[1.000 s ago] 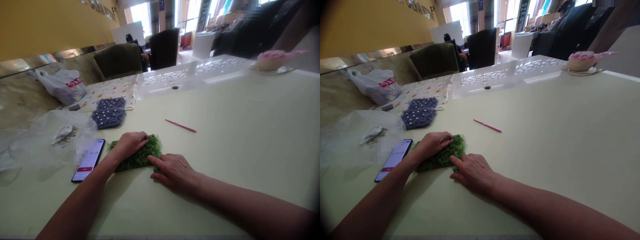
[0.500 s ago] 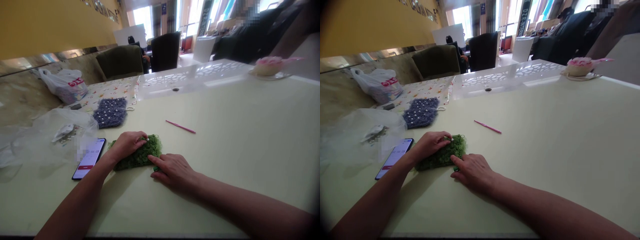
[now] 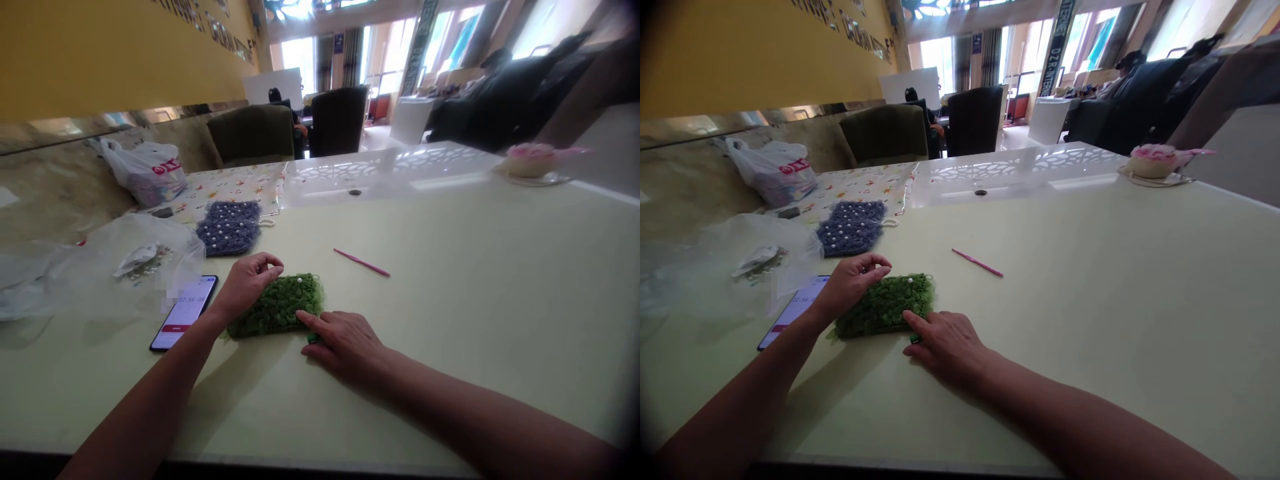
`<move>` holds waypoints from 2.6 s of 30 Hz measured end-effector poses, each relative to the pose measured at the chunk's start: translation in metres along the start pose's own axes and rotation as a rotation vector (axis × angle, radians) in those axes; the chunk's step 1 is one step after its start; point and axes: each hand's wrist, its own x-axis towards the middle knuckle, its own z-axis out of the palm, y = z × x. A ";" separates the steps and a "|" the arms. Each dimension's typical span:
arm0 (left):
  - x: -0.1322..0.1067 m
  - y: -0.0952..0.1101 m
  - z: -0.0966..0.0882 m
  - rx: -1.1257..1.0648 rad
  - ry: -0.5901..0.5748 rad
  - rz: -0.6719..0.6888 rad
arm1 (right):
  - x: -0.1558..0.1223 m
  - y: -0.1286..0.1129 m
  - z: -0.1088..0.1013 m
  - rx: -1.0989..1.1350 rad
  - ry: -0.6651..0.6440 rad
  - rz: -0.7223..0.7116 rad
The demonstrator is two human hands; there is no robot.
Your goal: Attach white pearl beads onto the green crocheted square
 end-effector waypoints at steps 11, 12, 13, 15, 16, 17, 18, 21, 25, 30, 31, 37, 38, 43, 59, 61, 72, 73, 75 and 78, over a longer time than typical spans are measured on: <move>-0.029 0.016 0.001 -1.647 0.086 -0.685 | -0.001 0.005 0.012 0.251 0.502 -0.103; -0.031 0.019 0.005 -1.703 0.081 -0.710 | 0.000 0.004 0.010 0.267 0.542 -0.106; -0.033 0.023 0.010 -1.737 0.094 -0.727 | 0.001 0.004 0.008 0.280 0.578 -0.103; -0.037 0.028 0.018 -1.751 0.162 -0.747 | 0.004 0.000 0.003 0.312 0.637 -0.087; -0.039 0.030 0.021 -1.742 0.202 -0.759 | 0.005 -0.002 0.001 0.331 0.654 -0.079; -0.040 0.031 0.024 -1.735 0.230 -0.768 | 0.006 -0.005 -0.002 0.350 0.661 -0.072; -0.042 0.032 0.026 -1.735 0.238 -0.774 | 0.008 -0.009 -0.004 0.366 0.658 -0.068; -0.044 0.029 0.028 -1.781 0.187 -0.776 | 0.014 -0.021 -0.007 0.385 0.597 -0.087; -0.046 0.023 0.023 -1.848 0.157 -0.743 | 0.027 -0.037 -0.009 0.432 0.529 -0.125; -0.045 0.019 0.019 -1.848 0.116 -0.700 | 0.051 -0.048 -0.006 0.546 0.463 -0.029; -0.045 0.018 0.020 -1.844 0.120 -0.697 | 0.054 -0.049 -0.003 0.556 0.438 0.008; -0.044 0.015 0.026 -1.841 0.131 -0.706 | 0.058 -0.050 0.009 0.506 0.421 0.077; -0.044 0.015 0.027 -1.833 0.128 -0.702 | 0.057 -0.051 0.009 0.478 0.403 0.090; -0.046 0.017 0.032 -1.770 0.157 -0.766 | 0.057 -0.055 0.002 0.379 0.286 0.167; -0.048 0.013 0.020 -1.417 0.011 -0.577 | 0.060 -0.044 -0.027 1.718 0.231 0.491; -0.049 0.013 0.020 -1.208 -0.012 -0.467 | 0.058 -0.040 -0.027 1.768 0.186 0.491; -0.047 0.002 0.024 -0.569 0.020 -0.078 | 0.056 -0.032 -0.022 1.758 0.110 0.474; -0.047 0.002 0.025 -0.587 0.024 -0.085 | 0.055 -0.032 -0.023 1.751 0.116 0.464; -0.048 0.003 0.026 -0.593 0.038 -0.080 | 0.055 -0.032 -0.023 1.725 0.120 0.447; -0.049 0.006 0.025 -0.527 0.050 -0.050 | 0.054 -0.031 -0.025 1.688 0.124 0.461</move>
